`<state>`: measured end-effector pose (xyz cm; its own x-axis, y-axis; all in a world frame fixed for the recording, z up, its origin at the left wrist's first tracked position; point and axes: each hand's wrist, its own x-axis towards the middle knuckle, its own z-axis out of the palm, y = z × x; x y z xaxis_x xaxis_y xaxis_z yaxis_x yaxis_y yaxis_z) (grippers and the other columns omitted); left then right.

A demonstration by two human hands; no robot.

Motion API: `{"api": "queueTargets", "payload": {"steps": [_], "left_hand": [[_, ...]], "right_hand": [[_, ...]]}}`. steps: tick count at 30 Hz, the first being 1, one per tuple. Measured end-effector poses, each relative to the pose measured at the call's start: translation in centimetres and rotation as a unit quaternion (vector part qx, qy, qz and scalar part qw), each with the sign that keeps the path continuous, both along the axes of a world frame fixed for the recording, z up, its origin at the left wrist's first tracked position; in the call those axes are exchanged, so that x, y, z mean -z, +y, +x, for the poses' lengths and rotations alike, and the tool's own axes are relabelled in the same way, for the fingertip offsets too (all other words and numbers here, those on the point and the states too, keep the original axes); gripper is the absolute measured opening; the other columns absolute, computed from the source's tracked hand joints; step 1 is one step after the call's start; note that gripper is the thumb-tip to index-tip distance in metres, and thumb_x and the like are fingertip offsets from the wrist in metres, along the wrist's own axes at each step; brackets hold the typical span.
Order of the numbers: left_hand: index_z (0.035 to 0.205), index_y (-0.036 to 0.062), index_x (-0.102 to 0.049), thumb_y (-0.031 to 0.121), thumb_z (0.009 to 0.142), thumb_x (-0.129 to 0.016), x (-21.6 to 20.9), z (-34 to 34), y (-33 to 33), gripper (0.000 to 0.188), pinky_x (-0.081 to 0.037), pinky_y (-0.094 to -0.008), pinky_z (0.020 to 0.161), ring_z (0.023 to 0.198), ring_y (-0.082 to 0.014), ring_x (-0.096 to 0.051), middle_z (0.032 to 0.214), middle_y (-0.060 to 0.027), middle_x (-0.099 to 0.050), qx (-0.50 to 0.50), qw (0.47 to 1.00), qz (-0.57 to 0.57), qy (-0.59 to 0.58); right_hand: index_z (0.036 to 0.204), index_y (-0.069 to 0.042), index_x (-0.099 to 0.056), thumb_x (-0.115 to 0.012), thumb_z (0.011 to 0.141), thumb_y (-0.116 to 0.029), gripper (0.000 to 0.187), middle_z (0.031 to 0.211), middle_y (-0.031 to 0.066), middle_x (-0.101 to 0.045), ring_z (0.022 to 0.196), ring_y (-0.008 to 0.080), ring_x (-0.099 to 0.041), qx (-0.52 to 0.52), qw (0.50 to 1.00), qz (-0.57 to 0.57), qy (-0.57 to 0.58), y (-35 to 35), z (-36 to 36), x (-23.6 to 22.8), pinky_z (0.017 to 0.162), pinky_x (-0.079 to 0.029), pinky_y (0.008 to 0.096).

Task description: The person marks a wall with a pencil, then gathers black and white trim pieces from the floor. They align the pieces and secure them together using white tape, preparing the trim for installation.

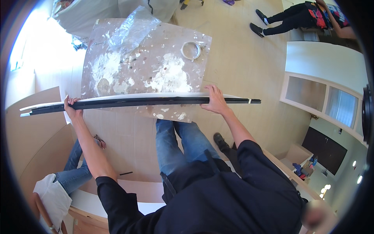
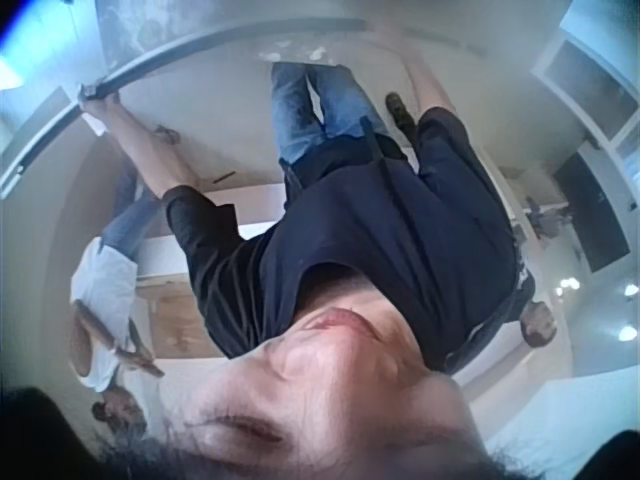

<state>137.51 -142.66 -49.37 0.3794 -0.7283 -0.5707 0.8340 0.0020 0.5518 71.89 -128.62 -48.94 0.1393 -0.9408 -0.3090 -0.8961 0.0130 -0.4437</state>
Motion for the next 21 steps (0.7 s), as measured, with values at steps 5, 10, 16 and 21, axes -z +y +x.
{"api": "queueTargets", "payload": {"steps": [5, 10, 16, 21], "left_hand": [[0.074, 0.0119, -0.047, 0.008, 0.092, -0.066, 0.5, 0.5, 0.2, 0.026, -0.046, -0.025, 0.059, 0.056, -0.0072, -0.045, 0.063, 0.0047, -0.042, 0.002, 1.0, -0.01, -0.013], [0.083, 0.0093, -0.049, 0.009, 0.091, -0.069, -0.4, 2.5, -0.2, 0.021, -0.049, -0.0277, 0.06, 0.06, -0.0094, -0.051, 0.07, 0.0017, -0.048, -0.009, 0.999, -0.032, 0.001], [0.085, 0.0071, -0.047, 0.008, 0.088, -0.073, -2.7, 4.1, -1.5, 0.026, -0.053, -0.0285, 0.063, 0.062, -0.0135, -0.053, 0.069, -0.0007, -0.047, 0.021, 0.998, 0.019, -0.053], [0.112, 0.0014, -0.054, 0.022, 0.083, -0.077, -6.7, -0.9, 1.3, 0.042, -0.05, -0.0432, 0.095, 0.1, -0.0269, -0.059, 0.103, -0.0123, -0.06, 0.017, 0.986, -0.159, 0.05]], "right_hand": [[0.11, -0.006, -0.057, -0.08, 0.069, -0.025, 0.051, 0.102, 0.0176, -0.063, 0.101, 0.0371, -0.062, -0.088, 0.988, 0.12, 0.037, -0.1, -3.8, 1.3, 0.087, -0.05, 0.0471], [0.099, -0.008, -0.059, -0.078, 0.074, -0.025, 0.036, 0.086, 0.0154, -0.066, 0.081, 0.0345, -0.066, -0.108, 0.993, 0.034, 0.011, 1.0, -4.1, 0.5, 0.067, -0.052, 0.0446], [0.105, -0.011, -0.061, -0.079, 0.074, -0.028, 0.04, 0.08, 0.0121, -0.065, 0.074, 0.0342, -0.066, -0.117, 0.993, 0.017, 0.015, 3.8, -4.8, -1.5, 0.064, -0.052, 0.0456], [0.104, -0.013, -0.063, -0.079, 0.073, -0.026, 0.037, 0.077, 0.0103, -0.064, 0.07, 0.0334, -0.066, -0.12, 0.992, -0.042, -0.021, 5.3, -4.7, -2.5, 0.062, -0.053, 0.0439]]}}
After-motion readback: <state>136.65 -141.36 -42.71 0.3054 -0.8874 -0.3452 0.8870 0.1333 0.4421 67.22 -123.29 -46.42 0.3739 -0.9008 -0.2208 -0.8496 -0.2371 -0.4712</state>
